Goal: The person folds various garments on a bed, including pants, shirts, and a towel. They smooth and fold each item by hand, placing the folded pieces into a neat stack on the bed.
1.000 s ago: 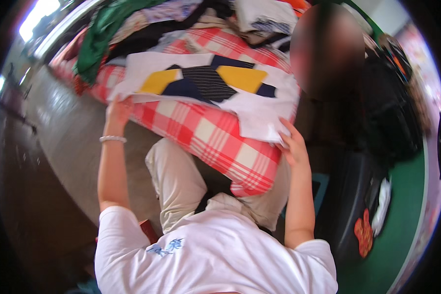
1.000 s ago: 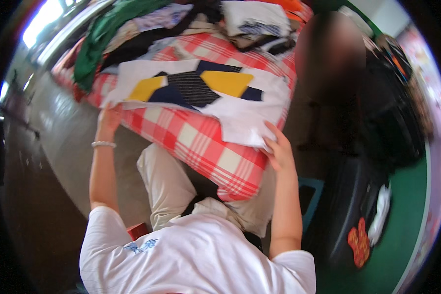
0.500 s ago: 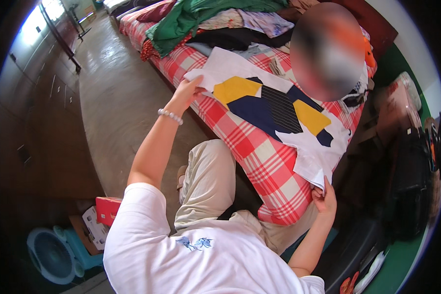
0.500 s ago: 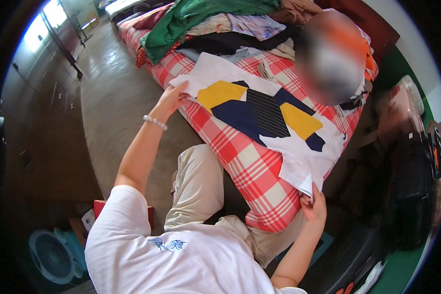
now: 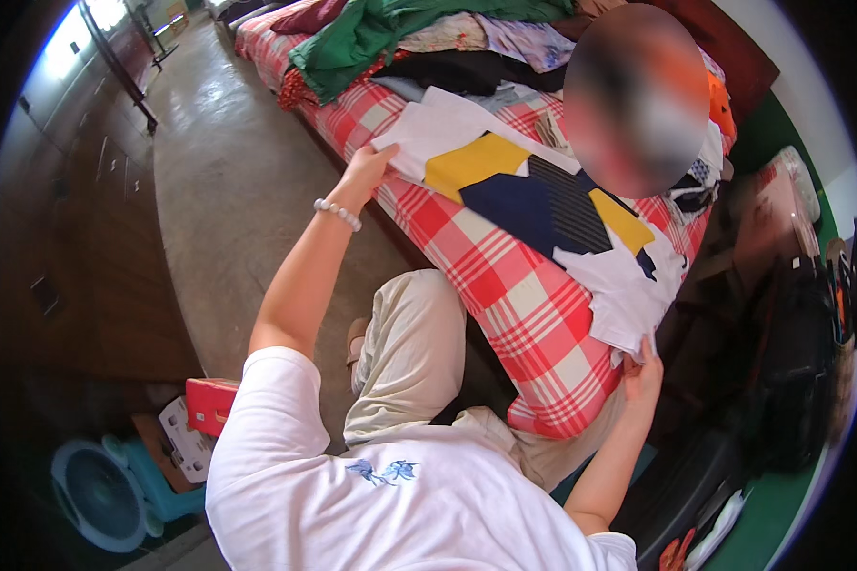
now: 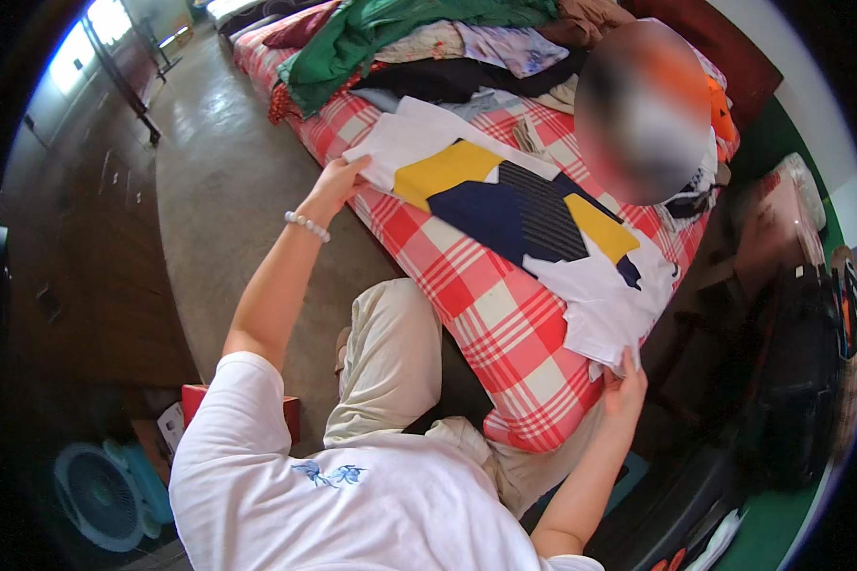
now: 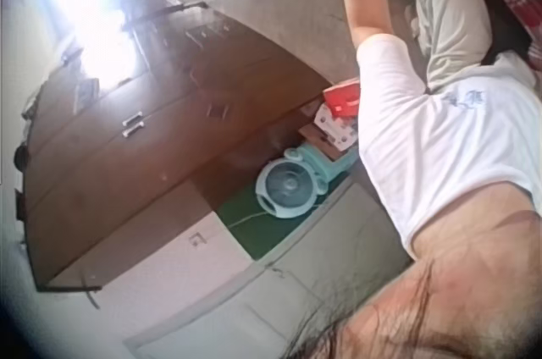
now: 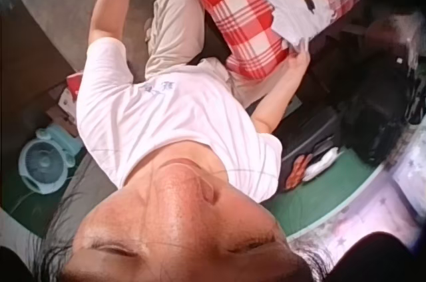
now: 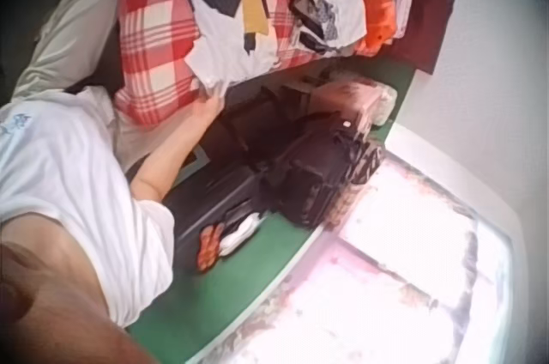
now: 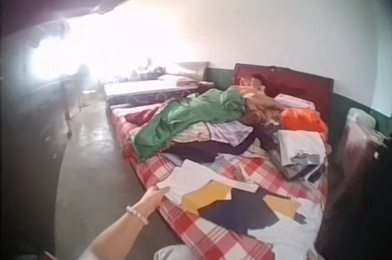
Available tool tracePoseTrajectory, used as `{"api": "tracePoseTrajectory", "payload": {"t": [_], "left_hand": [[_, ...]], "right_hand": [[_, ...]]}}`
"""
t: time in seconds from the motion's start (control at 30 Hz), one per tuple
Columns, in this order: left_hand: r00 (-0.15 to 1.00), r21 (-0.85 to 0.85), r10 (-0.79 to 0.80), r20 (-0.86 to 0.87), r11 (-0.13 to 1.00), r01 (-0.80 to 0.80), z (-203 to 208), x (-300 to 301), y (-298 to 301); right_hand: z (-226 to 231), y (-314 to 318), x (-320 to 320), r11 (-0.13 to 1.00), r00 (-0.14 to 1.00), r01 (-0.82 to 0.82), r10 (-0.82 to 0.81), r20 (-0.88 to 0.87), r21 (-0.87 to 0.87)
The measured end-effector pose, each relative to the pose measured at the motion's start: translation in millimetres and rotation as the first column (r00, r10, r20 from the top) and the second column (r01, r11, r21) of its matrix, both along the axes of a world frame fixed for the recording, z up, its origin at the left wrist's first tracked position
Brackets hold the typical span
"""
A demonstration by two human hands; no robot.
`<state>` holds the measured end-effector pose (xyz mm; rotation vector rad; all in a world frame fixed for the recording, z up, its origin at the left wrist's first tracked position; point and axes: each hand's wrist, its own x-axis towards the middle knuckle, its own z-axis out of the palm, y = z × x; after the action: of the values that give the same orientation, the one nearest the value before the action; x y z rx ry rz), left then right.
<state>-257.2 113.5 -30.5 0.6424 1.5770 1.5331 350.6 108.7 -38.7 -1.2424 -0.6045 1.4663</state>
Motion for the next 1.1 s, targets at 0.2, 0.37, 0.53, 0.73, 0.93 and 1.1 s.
{"api": "tracePoseTrajectory", "payload": {"t": [0.2,0.37,0.53,0.73,0.93,1.1], "left_hand": [[0.982,0.002,0.085,-0.168,0.996,-0.085,-21.2,0.6,-7.6],[1.000,-0.029,-0.021,0.009,0.999,0.021,-14.6,-14.6,-15.1],[0.991,-0.032,-0.104,-0.088,0.994,0.102,-16.5,-14.3,-4.1],[0.995,0.157,-0.065,0.081,0.986,0.052,-9.0,-14.8,1.1],[0.980,0.124,0.003,0.197,0.992,-0.028,-5.7,-1.6,-6.2],[0.975,0.131,0.023,0.222,0.990,-0.054,-20.1,-3.8,-8.0]], "right_hand": [[-11.0,-12.0,0.3,0.995,0.998,0.056,-0.059,-0.030,-0.077],[30.5,-16.6,-31.8,0.995,0.973,0.001,-0.024,-0.232,-0.098],[16.3,-12.2,-28.3,0.999,0.979,-0.050,0.053,-0.198,0.018],[42.5,5.8,-29.8,0.970,0.897,0.031,0.079,-0.435,0.241],[22.7,-37.3,-36.0,0.821,0.363,-0.043,-0.517,0.775,0.569],[53.4,-51.0,-73.0,0.537,0.269,-0.650,-0.499,0.824,0.537]]}}
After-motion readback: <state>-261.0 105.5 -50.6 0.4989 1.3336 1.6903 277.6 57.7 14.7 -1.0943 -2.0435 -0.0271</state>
